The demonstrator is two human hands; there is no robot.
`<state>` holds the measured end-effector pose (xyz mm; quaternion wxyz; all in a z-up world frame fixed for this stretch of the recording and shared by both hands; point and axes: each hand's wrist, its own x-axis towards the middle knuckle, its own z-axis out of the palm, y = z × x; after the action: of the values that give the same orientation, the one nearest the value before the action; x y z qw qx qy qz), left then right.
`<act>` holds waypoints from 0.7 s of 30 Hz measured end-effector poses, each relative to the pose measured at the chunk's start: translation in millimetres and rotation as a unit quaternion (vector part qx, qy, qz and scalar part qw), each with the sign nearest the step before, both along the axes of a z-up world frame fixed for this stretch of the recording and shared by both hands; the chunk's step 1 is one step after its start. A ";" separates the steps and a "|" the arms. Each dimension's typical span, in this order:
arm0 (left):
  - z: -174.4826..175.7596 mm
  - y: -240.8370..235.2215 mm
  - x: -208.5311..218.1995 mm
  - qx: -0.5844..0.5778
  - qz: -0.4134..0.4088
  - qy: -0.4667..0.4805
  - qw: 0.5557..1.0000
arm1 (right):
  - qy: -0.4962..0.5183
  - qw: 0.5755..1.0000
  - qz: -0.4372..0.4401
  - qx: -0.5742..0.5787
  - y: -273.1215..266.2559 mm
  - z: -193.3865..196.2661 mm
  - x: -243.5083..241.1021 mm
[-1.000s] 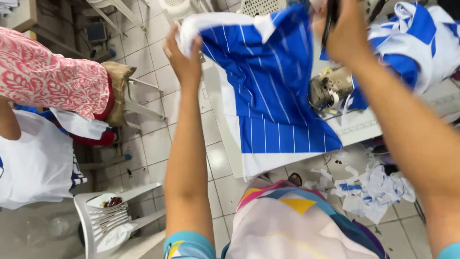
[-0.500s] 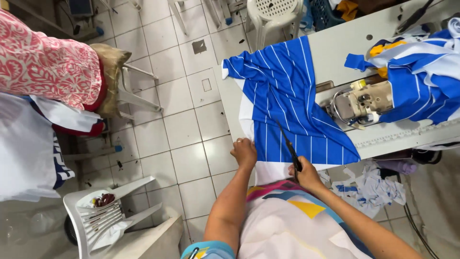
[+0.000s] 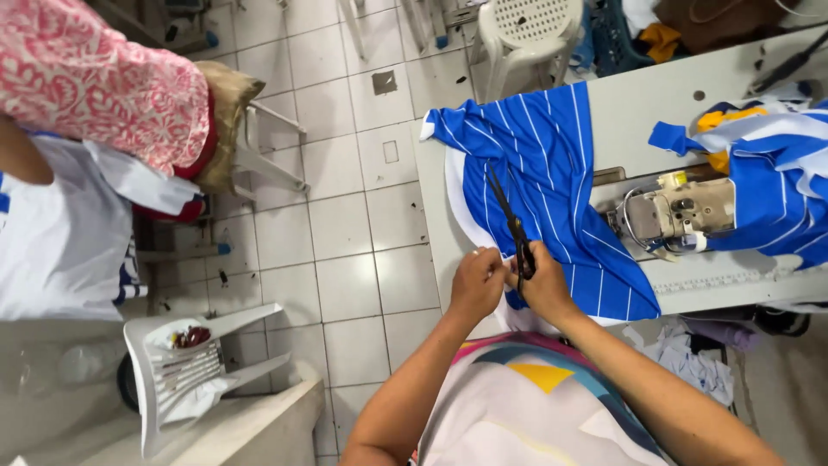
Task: Cutting blue and white striped fabric into strips using scissors on a work table in a factory setting.
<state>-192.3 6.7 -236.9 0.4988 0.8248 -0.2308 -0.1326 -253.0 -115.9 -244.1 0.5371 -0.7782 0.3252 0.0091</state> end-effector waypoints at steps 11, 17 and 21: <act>57.2 -17.2 14.1 0.126 -0.014 -0.165 0.978 | -0.109 0.992 0.051 0.027 -29.2 27.1 0.9; 102.7 -25.8 17.6 0.023 -0.061 -0.025 0.998 | -0.134 0.988 0.048 0.052 -43.8 51.0 -2.5; 121.0 -36.2 24.2 -0.089 -0.065 0.007 0.994 | -0.166 0.986 0.025 0.018 -48.0 67.1 10.2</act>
<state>-168.1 -29.5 -115.9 0.5623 0.7595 -0.2908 -0.1496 -242.8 -163.9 -177.0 0.5974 -0.7670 0.2117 -0.1002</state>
